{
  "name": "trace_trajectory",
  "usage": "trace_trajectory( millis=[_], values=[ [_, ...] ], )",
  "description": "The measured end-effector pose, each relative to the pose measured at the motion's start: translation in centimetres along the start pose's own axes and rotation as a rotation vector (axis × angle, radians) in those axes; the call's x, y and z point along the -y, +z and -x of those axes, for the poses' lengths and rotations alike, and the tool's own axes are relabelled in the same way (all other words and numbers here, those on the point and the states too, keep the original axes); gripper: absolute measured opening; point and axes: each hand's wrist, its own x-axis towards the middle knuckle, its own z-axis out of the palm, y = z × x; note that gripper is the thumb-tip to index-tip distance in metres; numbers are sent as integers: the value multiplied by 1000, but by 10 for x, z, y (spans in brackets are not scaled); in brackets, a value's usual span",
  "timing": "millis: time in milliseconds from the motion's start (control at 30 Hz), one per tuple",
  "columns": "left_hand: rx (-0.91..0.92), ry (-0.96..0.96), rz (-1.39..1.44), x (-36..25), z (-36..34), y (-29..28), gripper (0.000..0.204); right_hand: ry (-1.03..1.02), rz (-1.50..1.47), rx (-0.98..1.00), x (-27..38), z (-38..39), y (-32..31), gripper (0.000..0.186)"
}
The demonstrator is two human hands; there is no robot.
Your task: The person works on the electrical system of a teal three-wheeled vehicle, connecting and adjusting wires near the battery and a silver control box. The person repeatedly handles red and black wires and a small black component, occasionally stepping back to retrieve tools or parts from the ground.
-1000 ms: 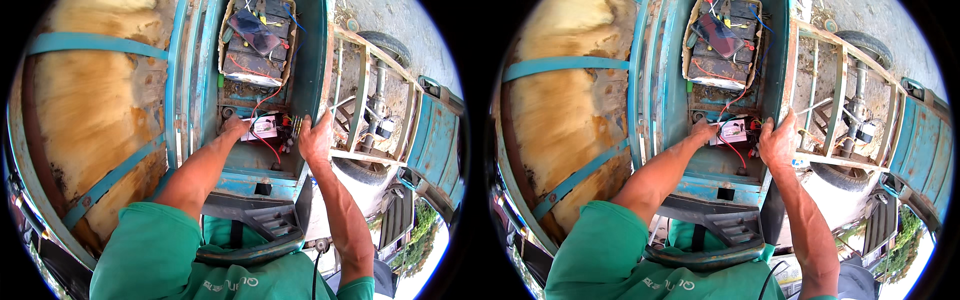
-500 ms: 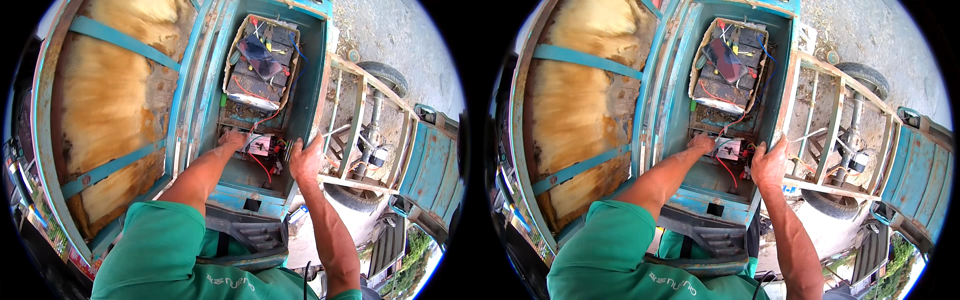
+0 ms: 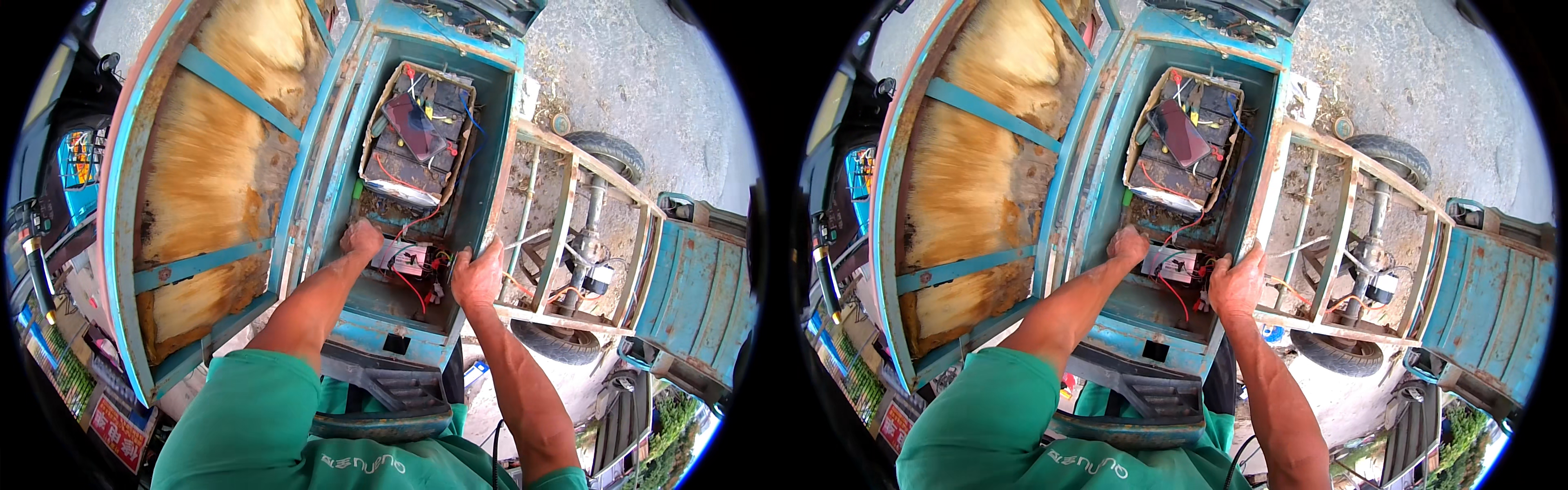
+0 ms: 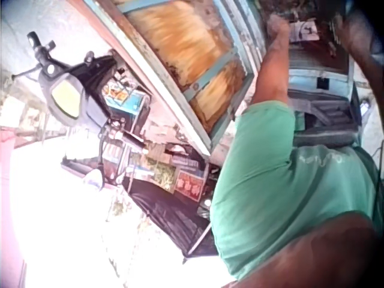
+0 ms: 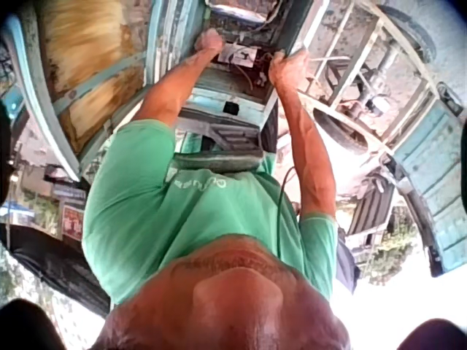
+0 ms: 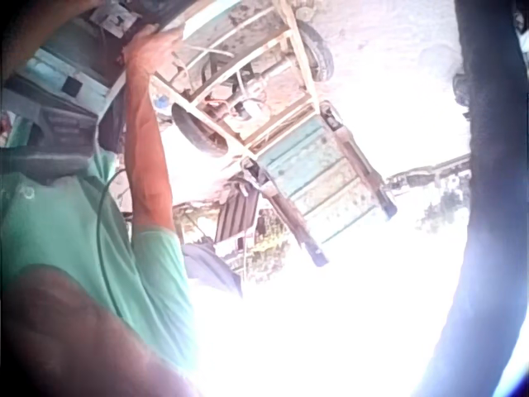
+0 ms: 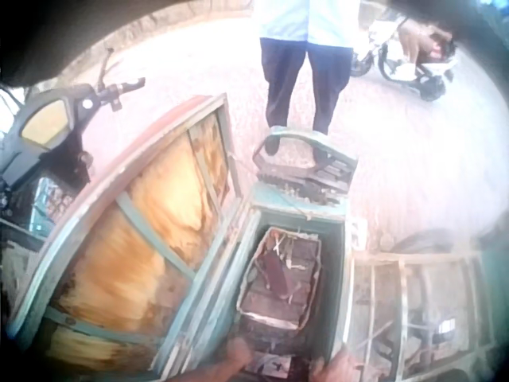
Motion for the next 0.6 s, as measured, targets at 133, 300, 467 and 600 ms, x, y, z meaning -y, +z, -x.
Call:
trace_trajectory(
  millis=[133,300,467,600],
  values=[
    [-34,175,-80,-28,40,-46,30,4,5,18,-2,1,-1,59],
    [40,308,-230,-69,56,-99,28,27,-13,47,3,0,-3,58],
    [-243,430,138,-98,44,-145,30,16,36,32,-2,-2,-2,56],
    [-418,647,210,-96,23,-137,27,-20,51,5,-1,1,2,56]
  ],
)
